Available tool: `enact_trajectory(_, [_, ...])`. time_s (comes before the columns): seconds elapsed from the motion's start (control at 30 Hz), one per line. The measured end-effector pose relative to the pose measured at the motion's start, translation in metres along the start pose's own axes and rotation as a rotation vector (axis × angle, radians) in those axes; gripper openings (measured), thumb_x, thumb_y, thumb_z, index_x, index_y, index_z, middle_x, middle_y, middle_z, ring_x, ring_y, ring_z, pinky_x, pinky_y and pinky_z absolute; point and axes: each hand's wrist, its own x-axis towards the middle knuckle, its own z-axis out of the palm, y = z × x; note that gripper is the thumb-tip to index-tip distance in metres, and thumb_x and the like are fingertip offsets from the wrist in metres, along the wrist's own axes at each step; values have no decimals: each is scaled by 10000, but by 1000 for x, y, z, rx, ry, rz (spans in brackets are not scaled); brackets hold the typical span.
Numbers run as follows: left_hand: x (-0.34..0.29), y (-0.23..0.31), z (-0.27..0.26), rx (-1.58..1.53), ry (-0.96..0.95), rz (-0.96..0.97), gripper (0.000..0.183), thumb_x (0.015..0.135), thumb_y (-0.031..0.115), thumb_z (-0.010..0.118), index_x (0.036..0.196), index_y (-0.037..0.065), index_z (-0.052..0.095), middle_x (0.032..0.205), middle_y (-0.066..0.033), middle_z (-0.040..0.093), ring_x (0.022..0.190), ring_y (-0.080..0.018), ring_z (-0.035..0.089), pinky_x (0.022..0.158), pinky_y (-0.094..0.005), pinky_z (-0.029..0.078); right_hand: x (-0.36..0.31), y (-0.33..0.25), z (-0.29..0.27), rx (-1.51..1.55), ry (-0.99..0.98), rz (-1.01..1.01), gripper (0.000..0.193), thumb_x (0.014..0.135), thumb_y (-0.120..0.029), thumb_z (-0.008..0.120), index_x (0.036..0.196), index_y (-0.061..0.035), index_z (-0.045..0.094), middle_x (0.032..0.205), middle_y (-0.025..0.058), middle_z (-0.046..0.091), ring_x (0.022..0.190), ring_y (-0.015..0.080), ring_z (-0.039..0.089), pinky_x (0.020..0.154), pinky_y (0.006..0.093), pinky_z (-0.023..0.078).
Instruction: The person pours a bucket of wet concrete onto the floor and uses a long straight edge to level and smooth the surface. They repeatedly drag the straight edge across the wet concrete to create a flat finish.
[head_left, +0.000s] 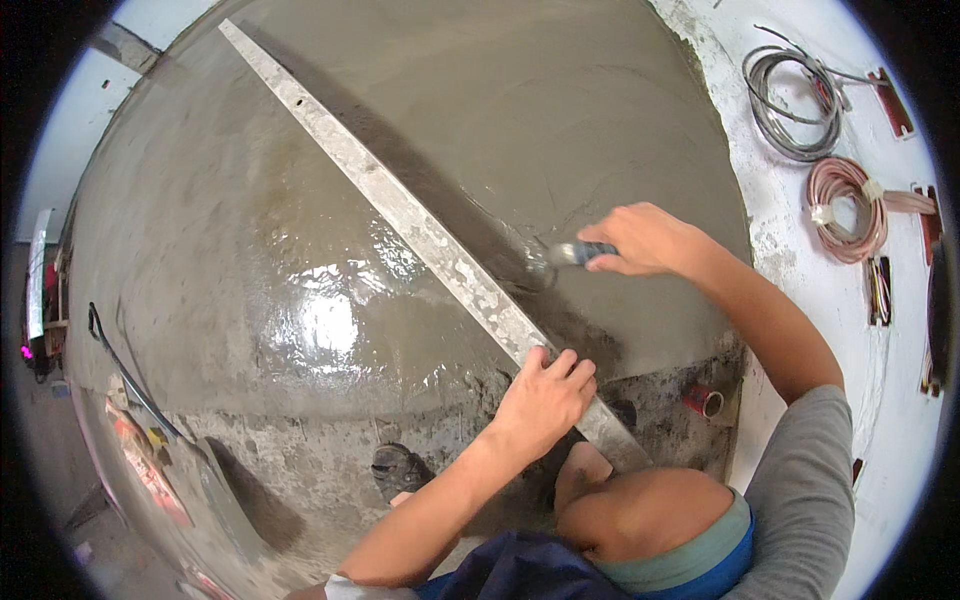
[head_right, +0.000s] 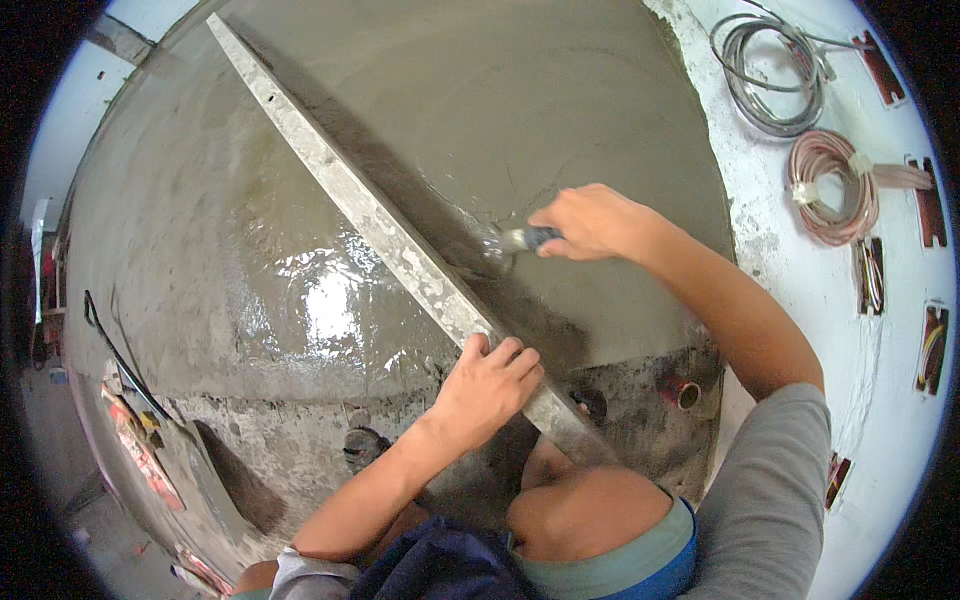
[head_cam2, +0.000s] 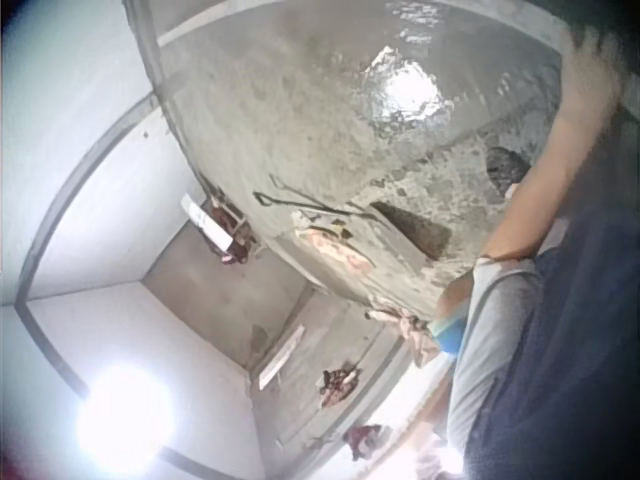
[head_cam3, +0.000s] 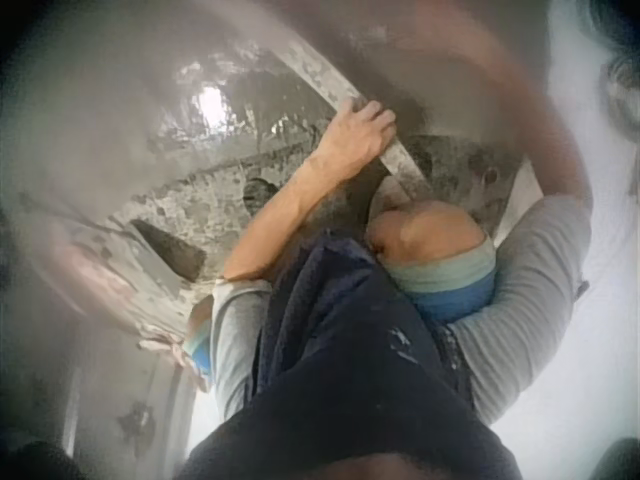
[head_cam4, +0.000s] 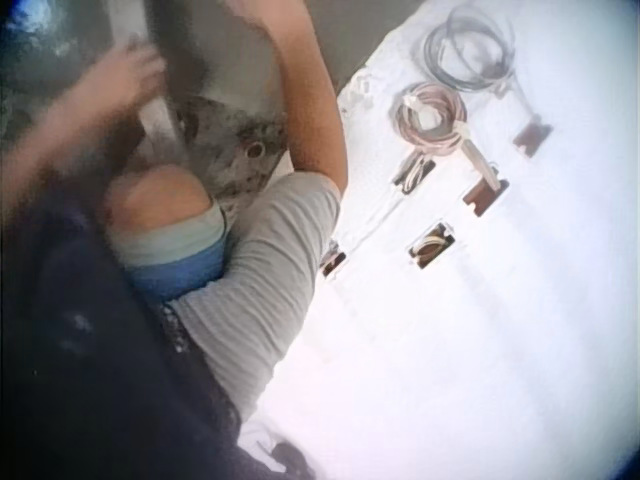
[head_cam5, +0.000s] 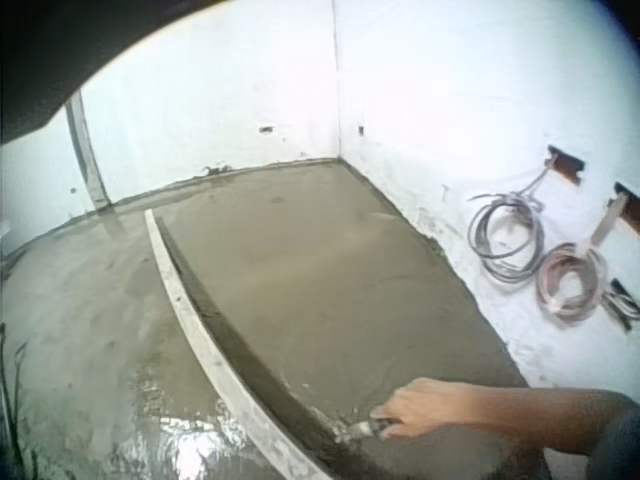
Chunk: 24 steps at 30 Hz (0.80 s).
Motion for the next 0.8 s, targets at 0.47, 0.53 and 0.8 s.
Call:
enact_trajectory(0.47, [-4, -7, 1, -5, 29, 46, 308, 717, 155, 654, 1019, 98, 647, 1030, -20, 529, 1048, -195, 488, 831, -382, 397, -173, -29, 87, -5, 241, 52, 452, 792, -274, 688, 1212, -175, 552, 838, 63, 590, 744, 286, 625, 645, 402, 503])
enact_trajectory(0.53, [-3, -5, -1, 5, 37, 50, 300, 719, 159, 652, 1014, 99, 648, 1025, -18, 531, 1047, -195, 489, 825, -381, 397, -154, -31, 101, -35, 237, 43, 445, 813, -320, 664, 1217, -170, 553, 833, 63, 585, 715, 285, 627, 621, 406, 502])
enact_trajectory(0.8, [0, -1, 4, 14, 71, 11, 258, 743, 175, 626, 990, 104, 648, 979, -9, 527, 1013, -189, 497, 807, -374, 393, -1, -2, 54, -103, 434, 127, 388, 860, -327, 644, 1192, -134, 592, 929, 102, 650, 816, 332, 645, 661, 444, 503])
